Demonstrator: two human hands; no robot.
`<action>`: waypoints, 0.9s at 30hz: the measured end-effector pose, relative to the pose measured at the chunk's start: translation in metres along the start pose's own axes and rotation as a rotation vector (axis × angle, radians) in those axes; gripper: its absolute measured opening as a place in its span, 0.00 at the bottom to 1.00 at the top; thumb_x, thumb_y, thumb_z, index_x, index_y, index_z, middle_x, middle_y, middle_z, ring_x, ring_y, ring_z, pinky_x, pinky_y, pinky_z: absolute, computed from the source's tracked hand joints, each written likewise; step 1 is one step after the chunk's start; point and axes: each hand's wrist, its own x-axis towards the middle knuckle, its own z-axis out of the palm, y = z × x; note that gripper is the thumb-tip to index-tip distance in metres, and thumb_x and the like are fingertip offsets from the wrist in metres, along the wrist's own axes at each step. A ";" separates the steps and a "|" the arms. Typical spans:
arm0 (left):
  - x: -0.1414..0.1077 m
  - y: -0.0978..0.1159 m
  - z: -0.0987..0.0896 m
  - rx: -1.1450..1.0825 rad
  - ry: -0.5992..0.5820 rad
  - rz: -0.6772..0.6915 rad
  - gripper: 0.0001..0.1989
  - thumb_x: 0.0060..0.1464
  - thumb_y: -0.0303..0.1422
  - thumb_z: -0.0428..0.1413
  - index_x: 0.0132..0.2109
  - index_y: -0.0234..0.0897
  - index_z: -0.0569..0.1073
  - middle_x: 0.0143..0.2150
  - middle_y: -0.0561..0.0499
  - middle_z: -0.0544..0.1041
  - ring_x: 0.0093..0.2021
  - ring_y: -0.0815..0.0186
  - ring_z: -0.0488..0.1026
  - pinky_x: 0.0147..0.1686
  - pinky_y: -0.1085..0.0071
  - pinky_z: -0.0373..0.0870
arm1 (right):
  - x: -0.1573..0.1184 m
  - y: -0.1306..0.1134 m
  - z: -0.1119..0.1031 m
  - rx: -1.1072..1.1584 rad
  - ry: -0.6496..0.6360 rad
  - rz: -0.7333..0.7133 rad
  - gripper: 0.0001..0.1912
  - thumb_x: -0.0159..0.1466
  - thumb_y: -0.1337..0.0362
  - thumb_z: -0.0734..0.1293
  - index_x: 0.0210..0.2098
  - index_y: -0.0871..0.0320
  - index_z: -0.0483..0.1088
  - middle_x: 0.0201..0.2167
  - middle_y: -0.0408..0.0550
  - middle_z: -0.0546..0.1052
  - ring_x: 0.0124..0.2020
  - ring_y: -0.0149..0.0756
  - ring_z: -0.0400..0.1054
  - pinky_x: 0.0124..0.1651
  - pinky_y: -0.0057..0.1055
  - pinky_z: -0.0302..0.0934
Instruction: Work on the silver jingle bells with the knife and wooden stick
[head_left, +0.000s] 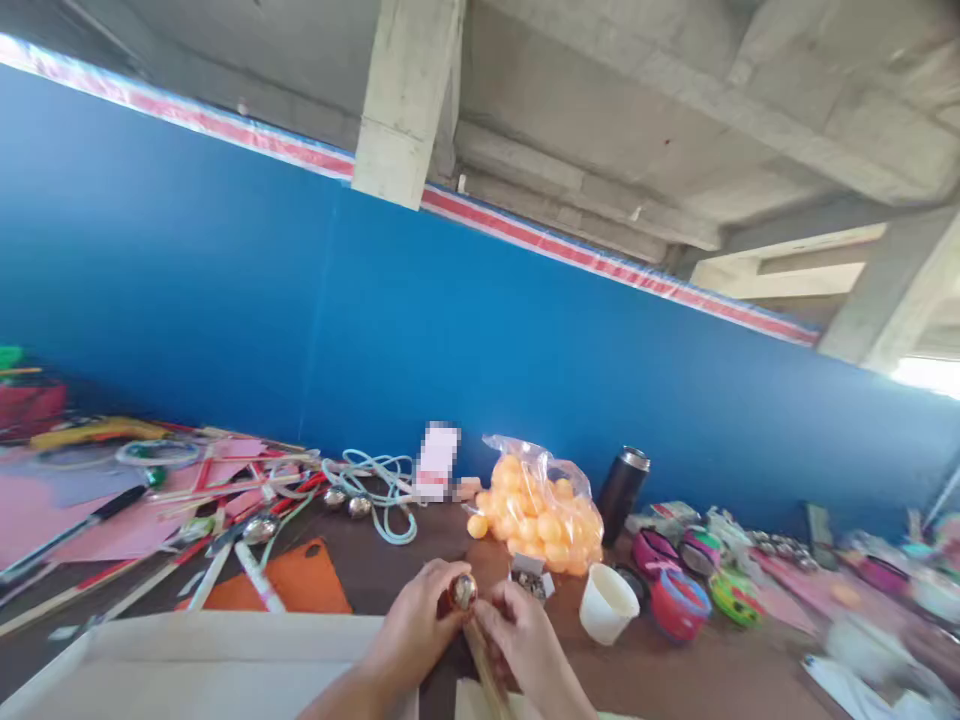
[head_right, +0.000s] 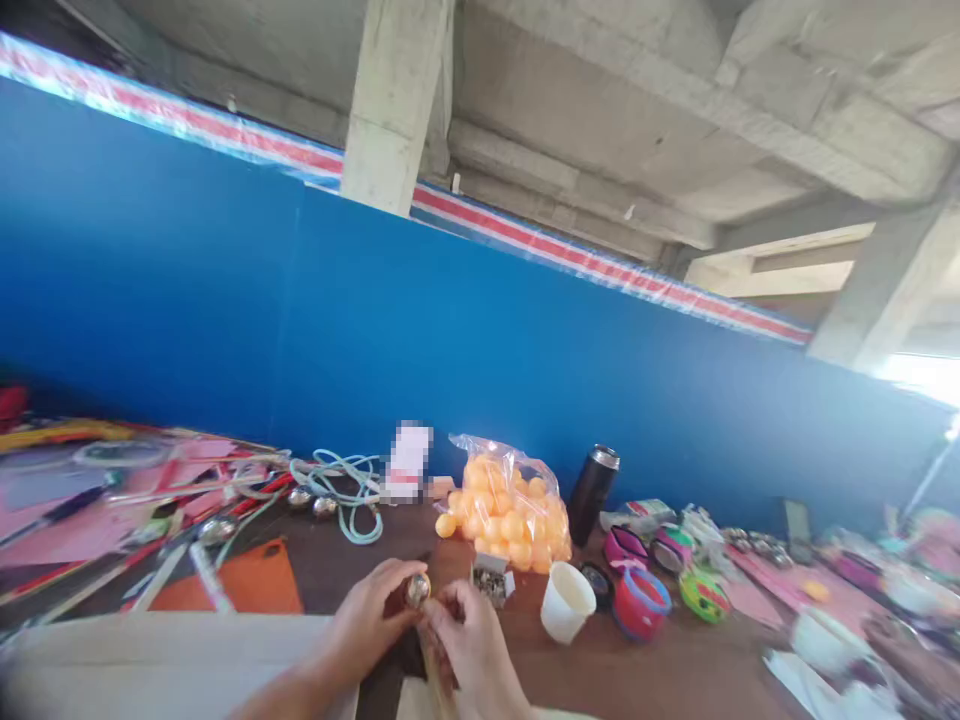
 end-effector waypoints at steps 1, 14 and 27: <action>0.001 0.001 -0.002 -0.001 0.042 -0.009 0.20 0.45 0.28 0.52 0.48 0.43 0.70 0.44 0.50 0.73 0.44 0.66 0.70 0.46 0.71 0.65 | -0.004 0.002 -0.003 -0.044 -0.010 0.010 0.11 0.60 0.58 0.60 0.27 0.58 0.66 0.24 0.43 0.74 0.28 0.34 0.68 0.30 0.24 0.56; 0.007 -0.021 -0.020 -0.023 0.387 -0.267 0.20 0.47 0.39 0.52 0.49 0.40 0.69 0.46 0.49 0.73 0.41 0.64 0.72 0.45 0.68 0.66 | -0.019 0.001 -0.001 -0.237 -0.082 0.051 0.09 0.47 0.68 0.64 0.30 0.55 0.69 0.28 0.43 0.75 0.30 0.36 0.68 0.30 0.25 0.55; 0.013 -0.027 -0.026 -0.111 0.430 -0.414 0.21 0.43 0.39 0.53 0.46 0.36 0.71 0.39 0.48 0.77 0.35 0.64 0.74 0.35 0.71 0.68 | -0.010 -0.009 -0.001 0.384 -0.115 0.110 0.08 0.56 0.63 0.59 0.35 0.57 0.59 0.13 0.32 0.62 0.10 0.24 0.54 0.12 0.18 0.49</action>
